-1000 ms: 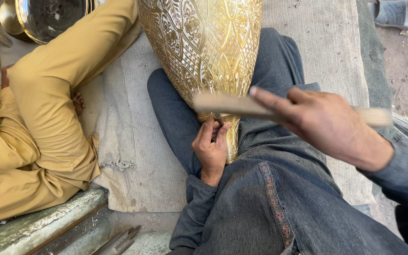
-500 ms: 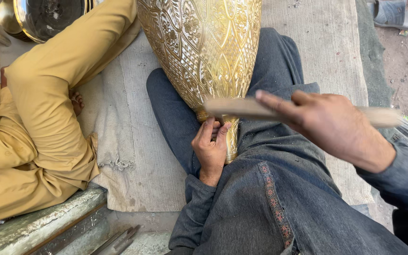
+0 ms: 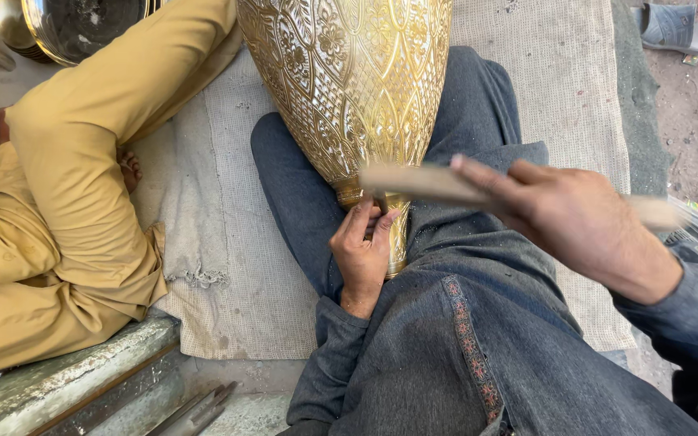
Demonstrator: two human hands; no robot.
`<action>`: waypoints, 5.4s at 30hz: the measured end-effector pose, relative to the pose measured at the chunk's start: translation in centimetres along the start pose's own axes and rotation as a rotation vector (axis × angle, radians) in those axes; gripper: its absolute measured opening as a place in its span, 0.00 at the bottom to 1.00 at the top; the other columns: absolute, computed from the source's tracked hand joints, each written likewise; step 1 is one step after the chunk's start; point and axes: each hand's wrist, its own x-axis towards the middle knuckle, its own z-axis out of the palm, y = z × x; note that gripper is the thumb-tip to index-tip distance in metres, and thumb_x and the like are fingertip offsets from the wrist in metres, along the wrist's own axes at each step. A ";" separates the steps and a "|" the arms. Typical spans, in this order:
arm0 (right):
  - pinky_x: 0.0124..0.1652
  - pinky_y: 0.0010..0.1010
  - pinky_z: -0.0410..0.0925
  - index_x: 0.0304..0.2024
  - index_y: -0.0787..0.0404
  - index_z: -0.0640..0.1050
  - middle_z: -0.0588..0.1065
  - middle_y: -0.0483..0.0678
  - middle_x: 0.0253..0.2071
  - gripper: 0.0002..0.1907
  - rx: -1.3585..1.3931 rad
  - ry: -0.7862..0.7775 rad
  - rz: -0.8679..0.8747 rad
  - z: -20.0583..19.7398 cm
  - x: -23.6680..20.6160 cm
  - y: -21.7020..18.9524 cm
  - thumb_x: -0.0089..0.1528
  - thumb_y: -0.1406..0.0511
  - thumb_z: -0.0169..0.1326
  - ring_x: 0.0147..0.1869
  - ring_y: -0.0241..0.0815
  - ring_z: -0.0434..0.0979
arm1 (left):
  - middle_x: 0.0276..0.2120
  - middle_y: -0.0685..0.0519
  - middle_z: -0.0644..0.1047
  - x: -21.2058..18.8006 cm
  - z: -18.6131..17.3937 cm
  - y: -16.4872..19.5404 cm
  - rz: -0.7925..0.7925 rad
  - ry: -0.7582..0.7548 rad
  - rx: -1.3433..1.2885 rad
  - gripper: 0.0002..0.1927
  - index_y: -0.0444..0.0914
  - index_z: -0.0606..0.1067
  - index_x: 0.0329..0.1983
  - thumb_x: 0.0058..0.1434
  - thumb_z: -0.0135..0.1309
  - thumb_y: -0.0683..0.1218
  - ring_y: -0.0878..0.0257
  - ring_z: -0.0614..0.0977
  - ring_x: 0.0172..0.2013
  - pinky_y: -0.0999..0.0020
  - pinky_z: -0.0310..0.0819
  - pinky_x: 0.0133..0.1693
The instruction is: The person sits on the ground with a large engraved brass vase across their lap. They hold a small chisel against the vase's narrow neck with one hand and strike it with a wooden mallet held in the other hand, repeatedly repositioning the chisel to work the metal surface.
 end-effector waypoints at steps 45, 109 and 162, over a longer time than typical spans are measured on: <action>0.34 0.33 0.78 0.74 0.42 0.61 0.78 0.50 0.45 0.41 0.176 -0.040 0.130 0.6 -2.0 0.5 0.59 0.59 0.59 0.34 0.38 0.81 | 0.35 0.52 0.83 0.3 0.0 0.2 0.031 -0.125 0.079 0.23 0.39 0.77 0.59 0.60 0.65 0.42 0.63 0.87 0.36 0.71 0.86 0.36; 0.24 0.27 0.70 0.71 0.48 0.70 0.73 0.45 0.32 0.33 -0.073 0.032 -0.200 -3.4 4.6 -3.1 0.61 0.60 0.58 0.23 0.33 0.69 | 0.35 0.51 0.82 -1.1 0.5 0.0 -0.059 0.123 -0.066 0.23 0.34 0.73 0.61 0.65 0.63 0.43 0.66 0.86 0.35 0.73 0.84 0.34; 0.26 0.29 0.74 0.68 0.46 0.71 0.76 0.44 0.33 0.30 -0.131 0.047 -0.216 -0.5 2.6 -0.7 0.62 0.59 0.57 0.25 0.34 0.74 | 0.34 0.50 0.82 -1.2 0.1 0.1 -0.066 0.051 0.010 0.23 0.34 0.75 0.60 0.62 0.65 0.43 0.64 0.86 0.34 0.71 0.85 0.32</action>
